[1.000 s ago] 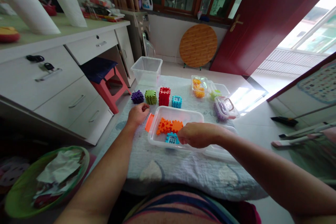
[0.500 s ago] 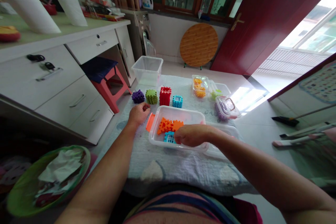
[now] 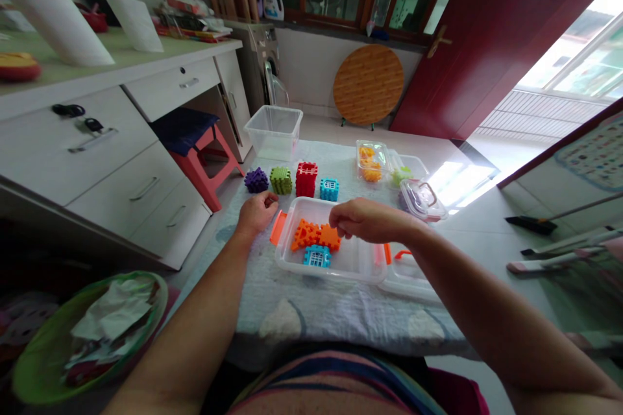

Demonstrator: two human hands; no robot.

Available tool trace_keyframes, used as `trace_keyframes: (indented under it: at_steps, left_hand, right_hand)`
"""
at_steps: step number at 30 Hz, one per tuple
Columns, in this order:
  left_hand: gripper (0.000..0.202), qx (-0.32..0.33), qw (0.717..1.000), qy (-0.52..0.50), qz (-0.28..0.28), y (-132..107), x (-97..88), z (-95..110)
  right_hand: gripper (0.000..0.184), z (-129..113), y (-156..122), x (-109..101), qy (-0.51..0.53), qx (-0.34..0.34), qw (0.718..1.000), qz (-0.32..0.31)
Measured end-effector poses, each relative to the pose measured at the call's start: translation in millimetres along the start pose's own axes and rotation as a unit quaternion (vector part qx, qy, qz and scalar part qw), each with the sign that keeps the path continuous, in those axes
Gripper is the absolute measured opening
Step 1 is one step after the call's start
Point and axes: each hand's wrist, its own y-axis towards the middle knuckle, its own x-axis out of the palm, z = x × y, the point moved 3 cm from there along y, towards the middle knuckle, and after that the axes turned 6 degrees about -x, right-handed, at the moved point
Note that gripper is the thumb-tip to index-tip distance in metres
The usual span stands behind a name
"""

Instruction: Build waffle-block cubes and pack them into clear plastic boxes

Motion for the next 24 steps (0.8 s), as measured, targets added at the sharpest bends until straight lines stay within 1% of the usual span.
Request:
trace_keyframes:
  at_steps: [2, 4, 6, 7, 8, 9, 10, 12, 13, 15, 18, 20, 24]
  left_hand:
    - [0.025, 0.000, 1.000, 0.001, 0.002, -0.2, -0.3, 0.4]
    - [0.024, 0.002, 1.000, 0.000, 0.004, -0.1, -0.4, 0.8]
    - [0.024, 0.005, 1.000, -0.003, 0.003, -0.1, -0.6, 1.4]
    - [0.025, 0.005, 1.000, -0.005, 0.002, -0.1, -0.8, 1.8]
    - [0.025, 0.005, 1.000, -0.006, -0.001, -0.3, -1.1, 2.2]
    - [0.025, 0.004, 1.000, -0.006, -0.003, -0.5, -1.4, 2.6]
    - [0.026, 0.003, 1.000, -0.004, -0.005, -0.7, -1.9, 3.2]
    - [0.026, 0.002, 1.000, 0.000, -0.009, -1.4, -2.7, 4.2]
    - [0.026, 0.003, 1.000, 0.002, -0.010, -1.6, -3.0, 4.6]
    - [0.027, 0.004, 1.000, 0.005, -0.009, -1.8, -3.2, 4.7]
    - [0.027, 0.006, 1.000, 0.005, -0.006, -1.4, -2.4, 3.4]
    - [0.027, 0.009, 1.000, -0.001, -0.003, -1.2, -1.6, 2.0]
    - [0.028, 0.013, 1.000, -0.018, -0.005, -0.9, 0.0, -0.7]
  right_hand:
    - [0.026, 2.5, -1.9, -19.6, 0.007, 0.015, 0.996, 0.091]
    - [0.024, 9.5, 0.5, -36.6, -0.032, 0.031, 0.984, 0.172]
    - [0.022, 22.4, 8.9, -47.7, -0.107, 0.053, 0.967, 0.226]
    - [0.022, 30.8, 15.4, -50.4, -0.142, 0.063, 0.959, 0.236]
    - [0.023, 40.3, 23.3, -51.2, -0.170, 0.071, 0.955, 0.235]
    - [0.025, 49.9, 32.3, -50.0, -0.193, 0.072, 0.955, 0.216]
    - [0.030, 59.8, 41.5, -47.9, -0.212, 0.080, 0.955, 0.192]
    - [0.045, 77.6, 59.1, -41.5, -0.237, 0.103, 0.957, 0.131]
    - [0.051, 84.2, 67.1, -38.3, -0.246, 0.110, 0.957, 0.105]
    - [0.060, 93.1, 81.3, -33.0, -0.260, 0.116, 0.956, 0.072]
    - [0.065, 98.6, 98.1, -27.6, -0.281, 0.113, 0.951, 0.055]
    - [0.065, 100.1, 105.7, -24.7, -0.291, 0.115, 0.948, 0.053]
    - [0.055, 100.4, 111.4, -20.0, -0.299, 0.124, 0.944, 0.056]
